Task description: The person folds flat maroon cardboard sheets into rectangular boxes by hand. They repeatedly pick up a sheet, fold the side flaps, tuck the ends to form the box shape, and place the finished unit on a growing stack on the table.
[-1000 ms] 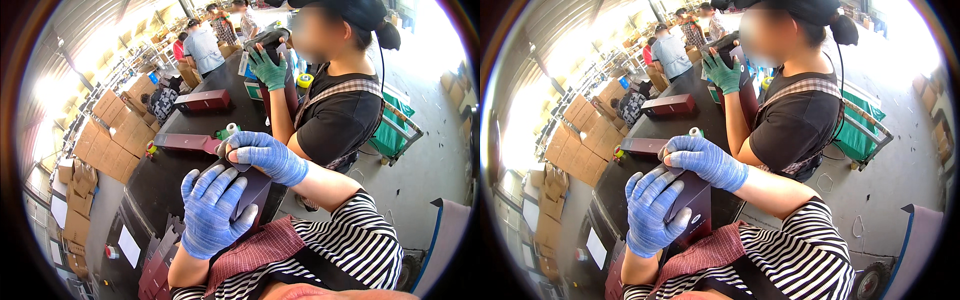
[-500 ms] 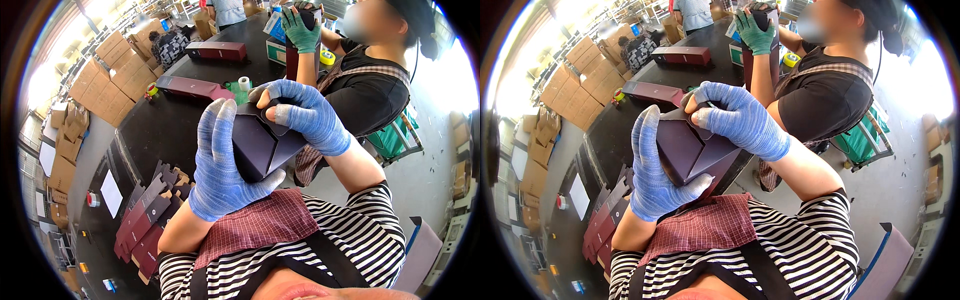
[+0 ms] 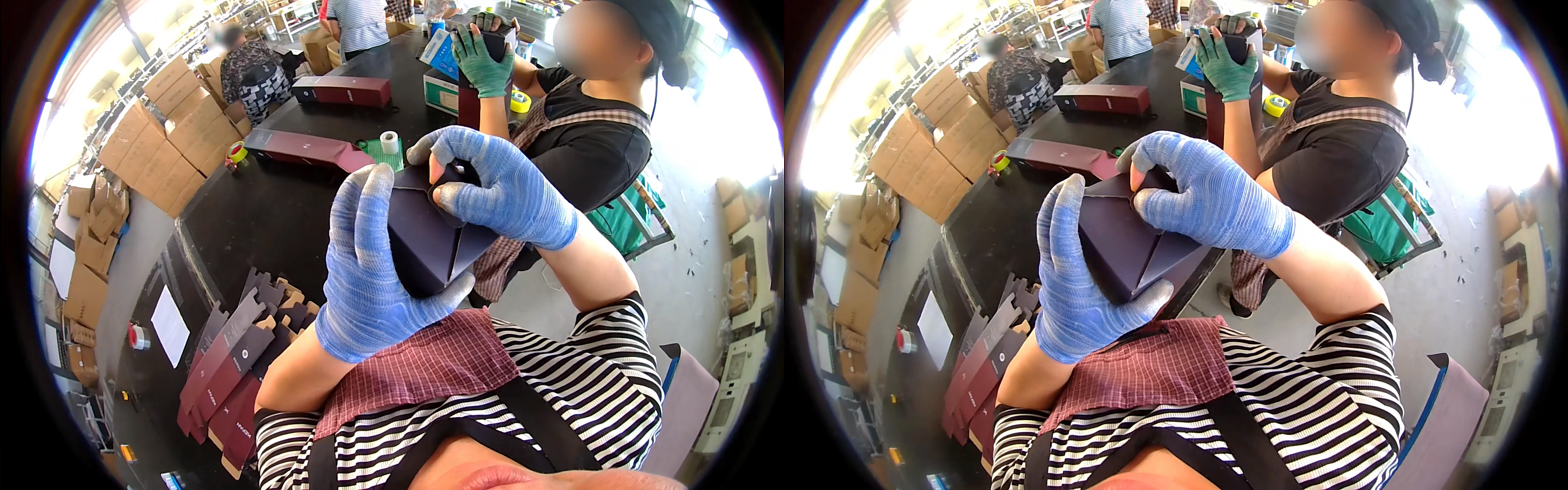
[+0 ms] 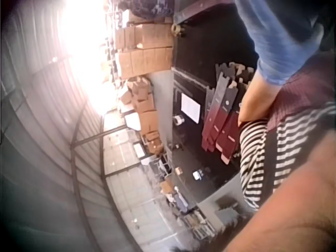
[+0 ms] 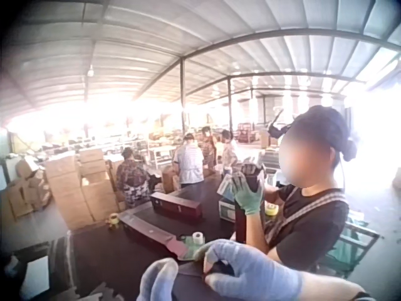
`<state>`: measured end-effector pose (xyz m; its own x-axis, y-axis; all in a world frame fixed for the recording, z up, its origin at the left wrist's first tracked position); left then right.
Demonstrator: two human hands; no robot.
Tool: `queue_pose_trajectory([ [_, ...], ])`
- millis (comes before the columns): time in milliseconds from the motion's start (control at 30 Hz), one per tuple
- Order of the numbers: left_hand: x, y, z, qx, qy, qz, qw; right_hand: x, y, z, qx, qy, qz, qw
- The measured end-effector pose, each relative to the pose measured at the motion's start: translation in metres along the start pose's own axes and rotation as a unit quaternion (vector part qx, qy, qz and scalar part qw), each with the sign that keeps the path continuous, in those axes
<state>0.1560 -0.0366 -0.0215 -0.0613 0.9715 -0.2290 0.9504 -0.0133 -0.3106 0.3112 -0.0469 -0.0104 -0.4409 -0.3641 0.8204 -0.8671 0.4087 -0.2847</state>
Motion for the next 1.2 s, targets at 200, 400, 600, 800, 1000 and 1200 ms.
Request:
queue_pose_trajectory([
  [200, -0.004, -0.006, 0.001, 0.003, -0.013, 0.008, 1.0, 0.011, 0.003, 0.001, 0.018, -0.088, 0.048, 0.995],
  [400, -0.007, -0.009, 0.004, -0.008, -0.003, 0.002, 1.0, 0.014, 0.007, 0.006, 0.036, -0.059, 0.038, 0.997],
  [600, -0.011, -0.011, 0.004, -0.003, -0.004, -0.004, 1.0, 0.019, 0.009, 0.01, 0.045, -0.114, 0.076, 0.99],
  [800, -0.015, -0.01, 0.004, -0.011, 0.0, 0.002, 1.0, 0.023, 0.009, 0.014, 0.049, -0.124, 0.101, 0.986],
  [1000, -0.019, -0.009, 0.002, -0.012, 0.015, -0.009, 1.0, 0.028, 0.01, 0.016, 0.063, -0.159, 0.095, 0.981],
  [1200, -0.02, -0.011, 0.001, -0.02, 0.022, -0.014, 0.999, 0.031, 0.017, 0.016, 0.082, -0.195, 0.121, 0.97],
])
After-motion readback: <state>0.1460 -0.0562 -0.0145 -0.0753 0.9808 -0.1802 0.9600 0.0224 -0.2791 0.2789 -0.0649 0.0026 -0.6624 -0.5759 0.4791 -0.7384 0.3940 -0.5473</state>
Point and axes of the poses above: each hand's wrist, its own z-axis away from the middle knuckle, its own y-axis out of the palm, x = y × z, the point moved 8 cm from there along -z, towards the middle knuckle, and after that the axes turned 15 degrees about -x, right-handed, at the moved point
